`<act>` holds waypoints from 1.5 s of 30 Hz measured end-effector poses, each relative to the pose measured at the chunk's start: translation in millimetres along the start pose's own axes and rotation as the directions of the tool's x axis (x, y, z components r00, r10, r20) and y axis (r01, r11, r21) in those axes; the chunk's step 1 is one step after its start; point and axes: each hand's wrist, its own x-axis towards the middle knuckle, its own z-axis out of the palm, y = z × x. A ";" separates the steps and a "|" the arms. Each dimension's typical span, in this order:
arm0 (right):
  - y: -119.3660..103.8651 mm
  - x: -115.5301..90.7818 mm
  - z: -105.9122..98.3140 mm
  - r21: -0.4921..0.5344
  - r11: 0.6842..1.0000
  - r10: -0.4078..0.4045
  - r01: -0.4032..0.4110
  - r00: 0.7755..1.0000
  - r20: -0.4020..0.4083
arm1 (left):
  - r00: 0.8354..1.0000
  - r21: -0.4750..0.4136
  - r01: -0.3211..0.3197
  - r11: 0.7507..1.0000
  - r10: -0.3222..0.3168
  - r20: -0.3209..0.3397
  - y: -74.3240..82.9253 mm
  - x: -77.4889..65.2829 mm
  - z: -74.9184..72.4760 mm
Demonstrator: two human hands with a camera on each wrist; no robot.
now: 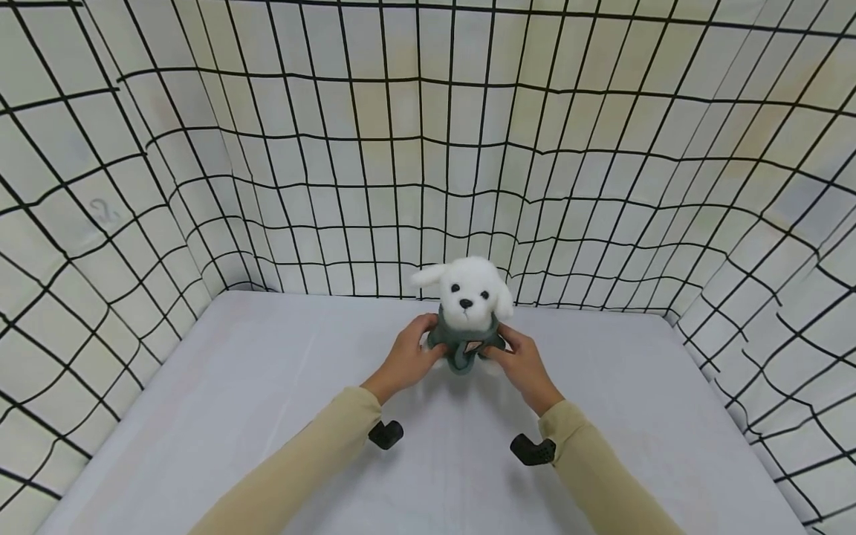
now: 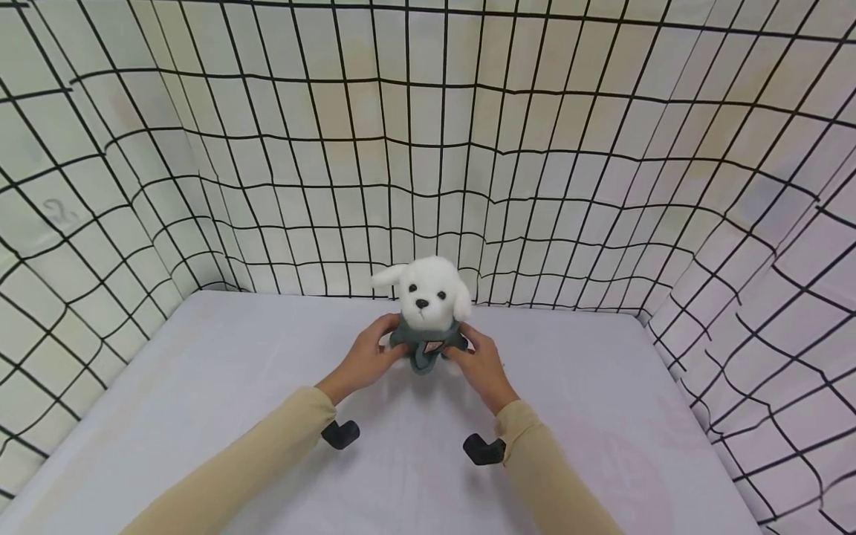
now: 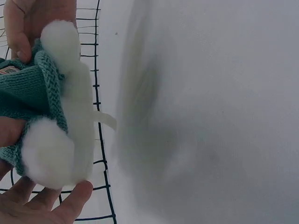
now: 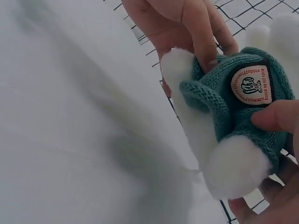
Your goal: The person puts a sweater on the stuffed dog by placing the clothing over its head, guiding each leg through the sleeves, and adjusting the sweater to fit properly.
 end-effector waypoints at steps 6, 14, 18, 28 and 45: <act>7.0 8.7 9.1 0.024 0.999 0.027 -0.026 0.999 -0.038 | 1.000 0.041 -0.006 0.999 0.007 -0.021 -7.6 7.1 1.2; 17.7 20.8 12.1 0.000 0.999 0.041 -0.041 0.997 -0.060 | 0.999 0.109 0.037 0.993 -0.038 0.003 -16.6 22.2 2.7; 22.0 27.1 11.9 -0.005 0.999 0.035 -0.035 0.997 -0.068 | 1.000 0.160 0.016 0.987 -0.016 -0.006 -21.4 31.0 3.5; 32.9 42.2 14.3 -0.020 0.999 0.024 -0.025 0.996 -0.090 | 1.000 0.245 0.030 0.969 -0.027 -0.013 -31.2 41.5 7.4; 39.5 45.0 12.7 -0.133 0.991 -0.002 -0.007 0.997 -0.072 | 0.997 0.323 0.074 0.944 -0.079 0.005 -35.1 40.6 8.0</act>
